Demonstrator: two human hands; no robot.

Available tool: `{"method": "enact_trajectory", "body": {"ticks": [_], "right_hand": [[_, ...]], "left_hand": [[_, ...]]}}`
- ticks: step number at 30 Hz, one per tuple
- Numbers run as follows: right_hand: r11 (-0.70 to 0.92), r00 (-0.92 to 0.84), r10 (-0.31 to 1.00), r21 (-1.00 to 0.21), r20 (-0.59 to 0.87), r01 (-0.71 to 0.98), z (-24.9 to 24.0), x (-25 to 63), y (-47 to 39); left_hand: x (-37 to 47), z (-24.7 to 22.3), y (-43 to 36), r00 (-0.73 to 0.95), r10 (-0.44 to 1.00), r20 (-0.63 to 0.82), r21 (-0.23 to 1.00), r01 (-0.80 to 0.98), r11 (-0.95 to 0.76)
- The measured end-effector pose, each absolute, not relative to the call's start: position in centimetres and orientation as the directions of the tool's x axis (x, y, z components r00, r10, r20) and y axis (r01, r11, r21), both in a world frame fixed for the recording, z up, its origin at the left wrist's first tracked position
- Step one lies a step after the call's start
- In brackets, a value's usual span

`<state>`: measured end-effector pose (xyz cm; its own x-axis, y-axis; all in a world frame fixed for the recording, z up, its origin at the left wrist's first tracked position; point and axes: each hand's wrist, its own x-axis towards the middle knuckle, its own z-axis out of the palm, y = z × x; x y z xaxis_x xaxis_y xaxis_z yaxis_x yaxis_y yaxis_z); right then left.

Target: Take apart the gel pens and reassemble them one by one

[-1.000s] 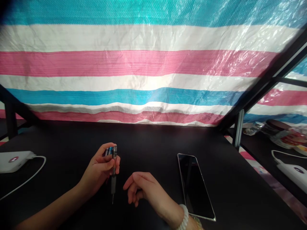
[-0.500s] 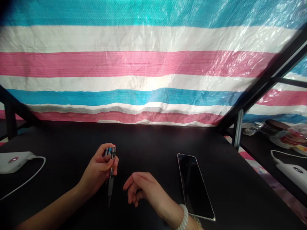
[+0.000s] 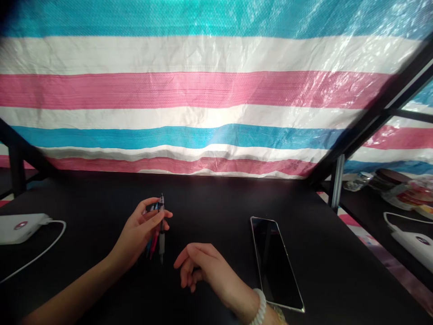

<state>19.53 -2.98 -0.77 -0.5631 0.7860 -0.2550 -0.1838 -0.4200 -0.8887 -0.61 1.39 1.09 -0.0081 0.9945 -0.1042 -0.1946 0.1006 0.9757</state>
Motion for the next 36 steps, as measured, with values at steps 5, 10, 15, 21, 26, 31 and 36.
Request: {"method": "enact_trajectory", "body": {"ticks": [5, 10, 15, 21, 26, 31, 36], "right_hand": [[-0.425, -0.558, 0.784, -0.89, -0.271, -0.164, -0.6, 19.5, -3.0], [-0.429, -0.551, 0.787, -0.888, -0.278, -0.164, -0.4, 19.5, -2.9], [-0.421, -0.551, 0.792, -0.888, -0.261, -0.185, -0.4, 19.5, -2.8], [-0.429, -0.56, 0.793, -0.873, -0.242, -0.231, -0.9, 19.6, -2.3], [-0.434, -0.552, 0.798, -0.867, -0.244, -0.245, -1.2, 19.6, -1.7], [-0.413, -0.543, 0.803, -0.887, -0.247, -0.207, -1.3, 19.6, -1.4], [-0.33, -0.507, 0.833, -0.934, -0.22, -0.137, -1.1, 19.2, -1.6]], "left_hand": [[-1.9, 0.3, 3.0, -0.089, 0.996, 0.031, 0.998, 0.062, -0.026], [-2.3, -0.7, 3.5, -0.023, 0.976, 0.217, 0.869, 0.46, -0.182], [-2.0, -1.0, 3.4, 0.029, 0.938, 0.344, 0.73, 0.62, -0.287], [-2.3, -1.6, 3.5, 0.053, 0.913, 0.405, 0.605, 0.733, -0.311], [-2.1, -1.7, 4.0, 0.058, 0.892, 0.448, 0.593, 0.728, -0.345], [-0.8, 1.4, 0.5, 0.056, 0.869, 0.492, 0.62, 0.678, -0.395], [-1.9, 4.2, -8.9, 0.408, 0.881, 0.241, 0.828, 0.387, -0.406]]}}
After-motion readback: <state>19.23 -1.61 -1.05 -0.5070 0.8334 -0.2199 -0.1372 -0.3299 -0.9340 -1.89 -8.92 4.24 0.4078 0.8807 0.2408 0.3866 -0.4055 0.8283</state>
